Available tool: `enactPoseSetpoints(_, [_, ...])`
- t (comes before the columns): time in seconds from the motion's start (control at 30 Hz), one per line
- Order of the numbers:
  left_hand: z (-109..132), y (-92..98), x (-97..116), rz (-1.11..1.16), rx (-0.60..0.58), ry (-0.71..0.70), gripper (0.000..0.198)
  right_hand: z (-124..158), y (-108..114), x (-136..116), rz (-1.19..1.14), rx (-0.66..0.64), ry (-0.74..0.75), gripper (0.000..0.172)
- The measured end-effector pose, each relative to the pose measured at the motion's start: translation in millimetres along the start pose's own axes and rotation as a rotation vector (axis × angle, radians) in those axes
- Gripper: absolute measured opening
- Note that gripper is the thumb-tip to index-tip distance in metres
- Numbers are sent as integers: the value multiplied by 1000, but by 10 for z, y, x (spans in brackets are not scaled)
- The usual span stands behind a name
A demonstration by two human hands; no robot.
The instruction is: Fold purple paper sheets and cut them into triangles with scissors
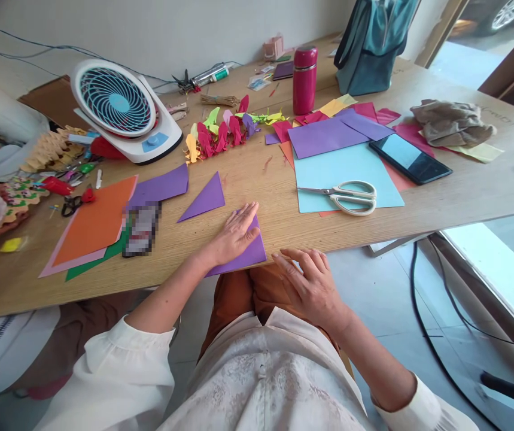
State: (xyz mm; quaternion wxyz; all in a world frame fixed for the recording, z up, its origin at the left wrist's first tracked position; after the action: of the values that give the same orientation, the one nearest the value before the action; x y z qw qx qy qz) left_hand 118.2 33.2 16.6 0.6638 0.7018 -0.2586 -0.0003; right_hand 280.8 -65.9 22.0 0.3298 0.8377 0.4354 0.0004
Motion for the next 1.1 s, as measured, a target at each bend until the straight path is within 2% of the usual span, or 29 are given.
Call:
enactPoseSetpoints(0.07, [0,118,-75,151,16,24,66,-90,-95,-43,-3,-53,33,52])
enactPoseSetpoints(0.17, [108,373,-242,347,133,84,65,-180,-295,-140,-10,-157,96,49])
enactPoseSetpoints(0.3, [523,638,-474,412,289,168,59,-176,-459,-205,-5,-195,130,46])
enactPoseSetpoints(0.4, [931,689,-542,393,368,172,51,-120,-449,-212,-43,-133,152,40])
enactPoseSetpoints(0.47, [1177,652,-529,373,390,132,46,-93,-406,-215,-92,-88,165,37])
enactPoseSetpoints(0.57, [1444,613,-494,309,435,87,44,-139,-308,-237,-168,-33,146,35])
enactPoseSetpoints(0.67, [1533,664,-380,279,427,31,54,-318,-180,-263,-280,17,16,31])
enactPoseSetpoints(0.77, [1479,878,-217,404,458,27,68,-519,-87,-294,-486,28,-197,25])
enactPoseSetpoints(0.87, [1371,1164,-49,593,571,53,64,-620,-75,-314,-670,-6,-417,13])
enactPoseSetpoints(0.93, [1288,1257,31,667,603,103,51,-617,-112,-312,-772,-37,-554,12])
enactPoseSetpoints(1.03, [1180,1166,44,788,540,274,23,-541,-238,-298,-924,-91,-763,15])
enactPoseSetpoints(1.1, [1146,1042,3,879,500,384,26,-477,-328,-283,-1015,-98,-898,16])
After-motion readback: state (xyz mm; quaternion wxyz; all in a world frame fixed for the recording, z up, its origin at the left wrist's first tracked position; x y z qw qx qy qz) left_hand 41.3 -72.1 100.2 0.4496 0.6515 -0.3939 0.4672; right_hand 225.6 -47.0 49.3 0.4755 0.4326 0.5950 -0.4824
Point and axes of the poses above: each hand's wrist, its own z-axis away from the middle knuckle, its own y-axis out of the back of the hand, x = y × z, the point moved 8 cm from there along -z, towards the middle knuckle, and after that the axes turned 13 degrees about x, right-handed, at the moved point
